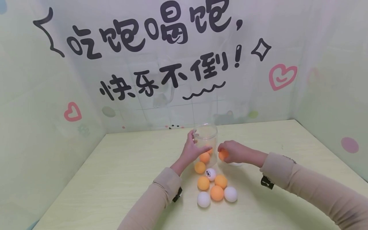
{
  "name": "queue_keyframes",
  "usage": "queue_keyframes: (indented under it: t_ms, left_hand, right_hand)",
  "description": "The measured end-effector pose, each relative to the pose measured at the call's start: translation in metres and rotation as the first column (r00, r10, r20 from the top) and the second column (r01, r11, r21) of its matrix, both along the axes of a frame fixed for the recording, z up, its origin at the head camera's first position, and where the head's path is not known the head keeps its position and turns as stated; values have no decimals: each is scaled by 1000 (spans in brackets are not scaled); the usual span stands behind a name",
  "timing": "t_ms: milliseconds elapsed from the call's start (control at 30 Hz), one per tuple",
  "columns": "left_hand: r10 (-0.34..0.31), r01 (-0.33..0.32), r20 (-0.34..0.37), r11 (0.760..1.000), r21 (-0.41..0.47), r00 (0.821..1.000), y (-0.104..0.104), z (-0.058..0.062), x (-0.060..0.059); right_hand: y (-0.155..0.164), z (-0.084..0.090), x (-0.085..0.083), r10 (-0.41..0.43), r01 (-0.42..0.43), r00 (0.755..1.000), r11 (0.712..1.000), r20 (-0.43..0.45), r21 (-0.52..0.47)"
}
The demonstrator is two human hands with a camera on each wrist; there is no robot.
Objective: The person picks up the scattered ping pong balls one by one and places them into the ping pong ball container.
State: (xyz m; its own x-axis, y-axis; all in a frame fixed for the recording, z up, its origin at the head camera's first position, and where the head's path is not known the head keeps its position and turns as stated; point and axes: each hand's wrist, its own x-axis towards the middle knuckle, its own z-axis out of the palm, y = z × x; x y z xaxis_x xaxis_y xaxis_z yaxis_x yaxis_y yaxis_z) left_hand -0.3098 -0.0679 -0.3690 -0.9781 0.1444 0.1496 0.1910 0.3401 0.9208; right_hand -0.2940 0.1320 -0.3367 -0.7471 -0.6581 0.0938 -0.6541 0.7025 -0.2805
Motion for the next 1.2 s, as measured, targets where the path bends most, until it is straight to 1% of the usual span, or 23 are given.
queue_keyframes:
  t_ms: [133, 400, 500, 800, 867, 1033, 1200]
  left_hand:
    - [-1, 1, 6, 1000, 2, 1000, 0, 1, 1]
    - [5, -5, 31, 1000, 4, 1000, 1, 1, 0]
    - [7, -7, 34, 1000, 2, 999, 1, 0, 0]
    - [5, -5, 41, 1000, 0, 999, 1, 1, -1]
    - [2, -2, 40, 1000, 2, 999, 1, 1, -1]
    - [0, 0, 38, 1000, 8, 999, 1, 1, -2]
    - [4, -4, 46, 1000, 4, 999, 1, 1, -3]
  right_hand:
    - [2, 11, -3, 3, -3, 1000, 1000, -19, 2]
    - [6, 40, -2, -24, 24, 1000, 999, 5, -21]
    - [6, 50, -1, -22, 22, 1000, 999, -5, -28]
    - [6, 71, -4, -24, 23, 999, 1000, -34, -19]
    - [6, 75, -5, -14, 13, 998, 1000, -55, -24]
    - [2, 84, -7, 4, -6, 998, 999, -65, -39]
    - [-4, 94, -8, 17, -19, 996, 1000, -82, -23]
